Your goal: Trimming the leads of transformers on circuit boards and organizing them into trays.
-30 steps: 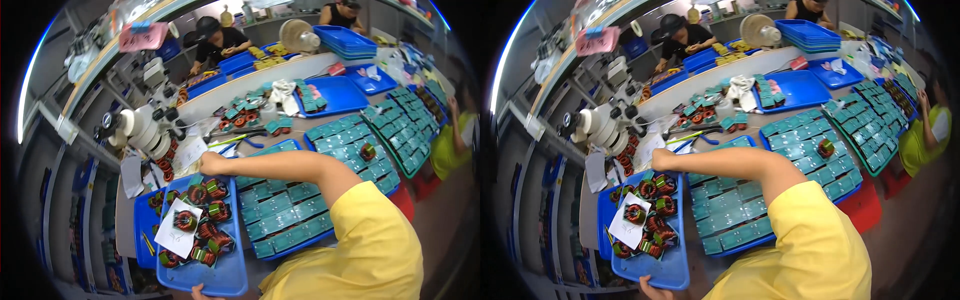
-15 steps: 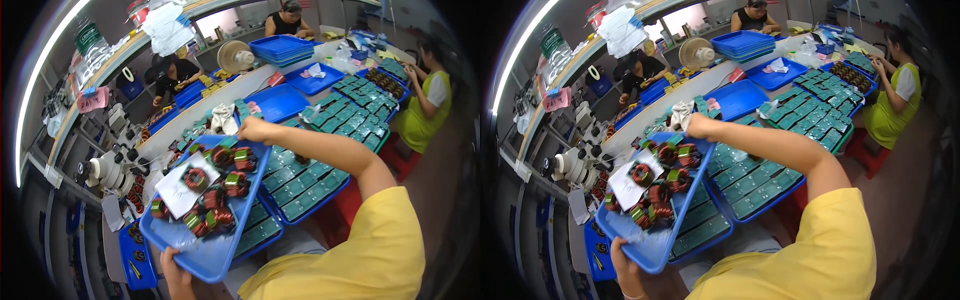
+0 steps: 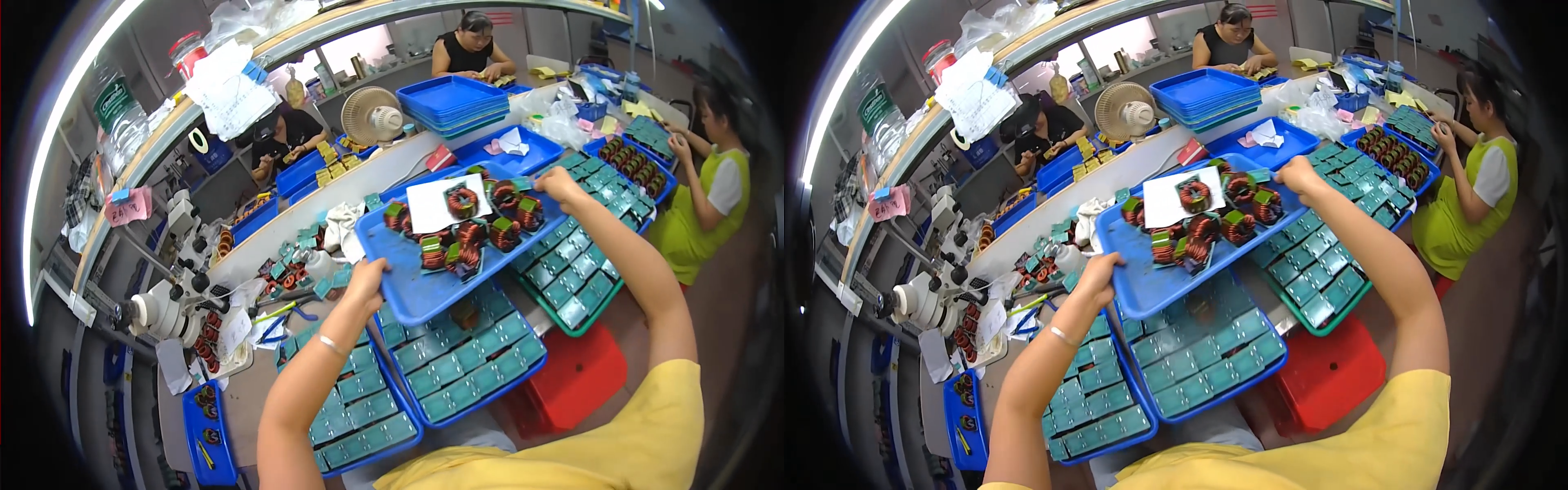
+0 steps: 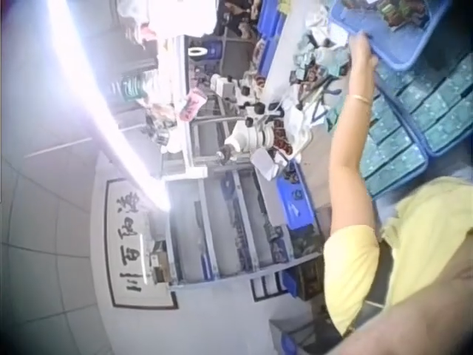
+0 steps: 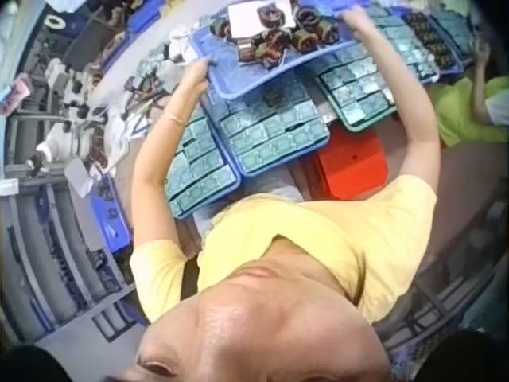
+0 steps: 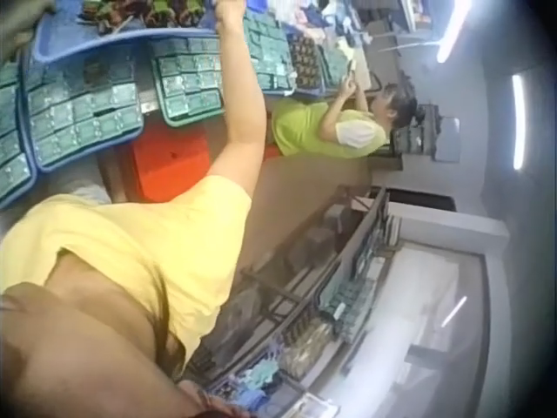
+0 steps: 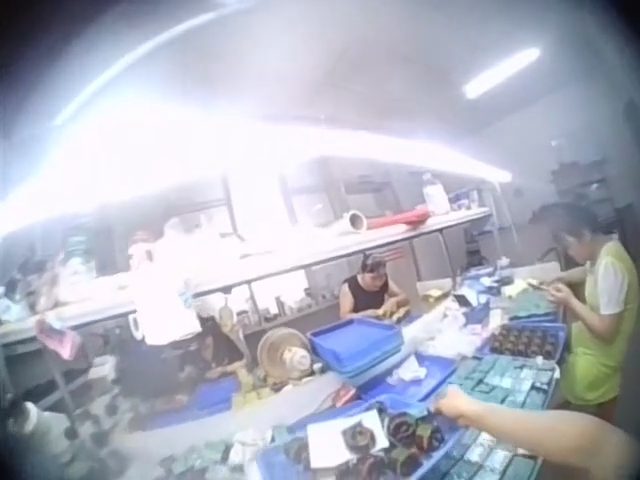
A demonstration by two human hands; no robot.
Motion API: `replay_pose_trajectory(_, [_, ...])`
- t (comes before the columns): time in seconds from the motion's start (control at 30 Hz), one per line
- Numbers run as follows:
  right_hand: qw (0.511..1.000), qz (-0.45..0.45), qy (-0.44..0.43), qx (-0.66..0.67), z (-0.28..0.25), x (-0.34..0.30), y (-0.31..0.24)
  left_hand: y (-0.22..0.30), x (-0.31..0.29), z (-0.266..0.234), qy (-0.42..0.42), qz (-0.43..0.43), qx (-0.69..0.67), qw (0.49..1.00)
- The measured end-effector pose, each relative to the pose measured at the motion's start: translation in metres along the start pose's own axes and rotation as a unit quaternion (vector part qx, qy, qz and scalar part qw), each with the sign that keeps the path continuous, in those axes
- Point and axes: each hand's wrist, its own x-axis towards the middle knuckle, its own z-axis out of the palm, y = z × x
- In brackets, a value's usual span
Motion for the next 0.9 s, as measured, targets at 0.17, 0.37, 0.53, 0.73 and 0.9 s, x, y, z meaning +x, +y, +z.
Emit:
replay_pose_trajectory(0.17, [0.997, -0.002, 0.073, -0.036, -0.027, 0.066, 0.030, 0.007, 0.087, 0.059, -0.022, -0.006, 0.003, 1.000])
replay_pose_trajectory(0.37, [0.988, -0.005, 0.142, -0.064, -0.028, 0.149, 0.067, -0.019, 0.201, 0.084, 0.035, 0.057, 0.119, 0.991])
replay_pose_trajectory(0.53, [0.983, 0.022, 0.157, -0.088, -0.007, 0.186, 0.085, -0.027, 0.228, 0.090, 0.058, 0.045, 0.102, 0.992])
replay_pose_trajectory(0.73, [0.973, 0.038, 0.196, -0.119, 0.021, 0.231, 0.109, -0.022, 0.250, 0.085, 0.145, 0.034, 0.259, 0.954])
replay_pose_trajectory(0.9, [0.965, 0.046, 0.208, -0.153, 0.037, 0.248, 0.124, -0.008, 0.252, 0.093, 0.152, 0.012, 0.293, 0.944])
